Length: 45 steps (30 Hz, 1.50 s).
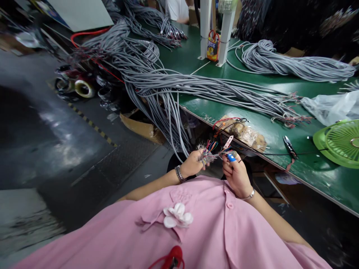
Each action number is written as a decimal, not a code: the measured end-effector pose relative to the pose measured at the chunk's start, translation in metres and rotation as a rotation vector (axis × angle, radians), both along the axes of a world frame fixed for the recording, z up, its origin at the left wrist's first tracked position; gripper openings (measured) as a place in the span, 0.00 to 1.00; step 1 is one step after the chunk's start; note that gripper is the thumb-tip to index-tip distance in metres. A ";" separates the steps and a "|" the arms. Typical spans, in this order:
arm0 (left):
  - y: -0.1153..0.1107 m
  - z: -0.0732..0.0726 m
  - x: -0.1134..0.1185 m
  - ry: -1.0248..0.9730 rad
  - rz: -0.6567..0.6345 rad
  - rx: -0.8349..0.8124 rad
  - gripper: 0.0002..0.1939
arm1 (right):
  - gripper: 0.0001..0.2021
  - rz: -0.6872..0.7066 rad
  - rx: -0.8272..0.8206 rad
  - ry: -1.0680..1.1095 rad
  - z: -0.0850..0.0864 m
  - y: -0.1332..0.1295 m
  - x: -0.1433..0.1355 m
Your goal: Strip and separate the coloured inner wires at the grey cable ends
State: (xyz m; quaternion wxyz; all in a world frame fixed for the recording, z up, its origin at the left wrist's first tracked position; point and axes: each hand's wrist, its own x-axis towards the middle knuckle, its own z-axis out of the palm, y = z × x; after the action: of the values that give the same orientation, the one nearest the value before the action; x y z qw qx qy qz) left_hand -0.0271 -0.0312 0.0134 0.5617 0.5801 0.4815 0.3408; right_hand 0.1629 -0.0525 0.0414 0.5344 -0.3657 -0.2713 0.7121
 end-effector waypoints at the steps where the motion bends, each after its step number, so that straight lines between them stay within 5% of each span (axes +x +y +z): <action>1: 0.001 0.002 0.000 -0.006 0.010 0.000 0.09 | 0.07 -0.004 0.015 -0.026 0.000 -0.001 0.000; 9: 0.005 0.011 -0.004 -0.124 0.047 -0.004 0.22 | 0.20 0.010 0.199 -0.380 -0.016 -0.006 0.009; 14: 0.005 0.018 -0.014 -0.048 0.024 0.124 0.19 | 0.16 0.199 0.322 -0.752 -0.027 -0.009 0.040; 20: 0.008 0.030 -0.020 0.168 -0.264 0.390 0.13 | 0.12 -0.008 0.577 -1.026 0.024 0.000 0.066; 23: 0.012 0.036 -0.017 0.198 -0.400 0.434 0.10 | 0.17 0.272 0.793 -1.293 0.052 0.009 0.054; 25: 0.014 0.039 -0.015 0.219 -0.473 0.451 0.09 | 0.06 0.439 0.817 -1.401 0.059 0.014 0.045; 28: 0.015 0.044 -0.016 0.217 -0.547 0.405 0.10 | 0.12 0.670 0.718 -1.311 0.053 0.020 0.038; 33: 0.018 0.044 -0.016 0.000 -0.594 0.213 0.16 | 0.19 0.902 0.381 -0.597 0.025 0.024 0.037; 38: 0.021 0.020 -0.020 -0.211 -0.496 -0.092 0.27 | 0.19 0.834 0.441 -0.455 0.014 0.030 0.028; 42: 0.025 0.009 -0.040 -0.604 -0.105 -0.125 0.26 | 0.12 0.771 0.712 -0.792 0.012 0.032 0.019; 45: 0.027 0.012 -0.057 -0.847 0.132 -0.076 0.21 | 0.12 0.705 0.754 -1.003 0.002 0.026 0.012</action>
State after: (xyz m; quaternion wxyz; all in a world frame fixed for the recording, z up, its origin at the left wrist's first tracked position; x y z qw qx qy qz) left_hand -0.0843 -0.0041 0.0253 0.7078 0.3356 0.2568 0.5661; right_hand 0.1752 -0.0262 0.0435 0.1734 -0.3301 -0.8135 0.4463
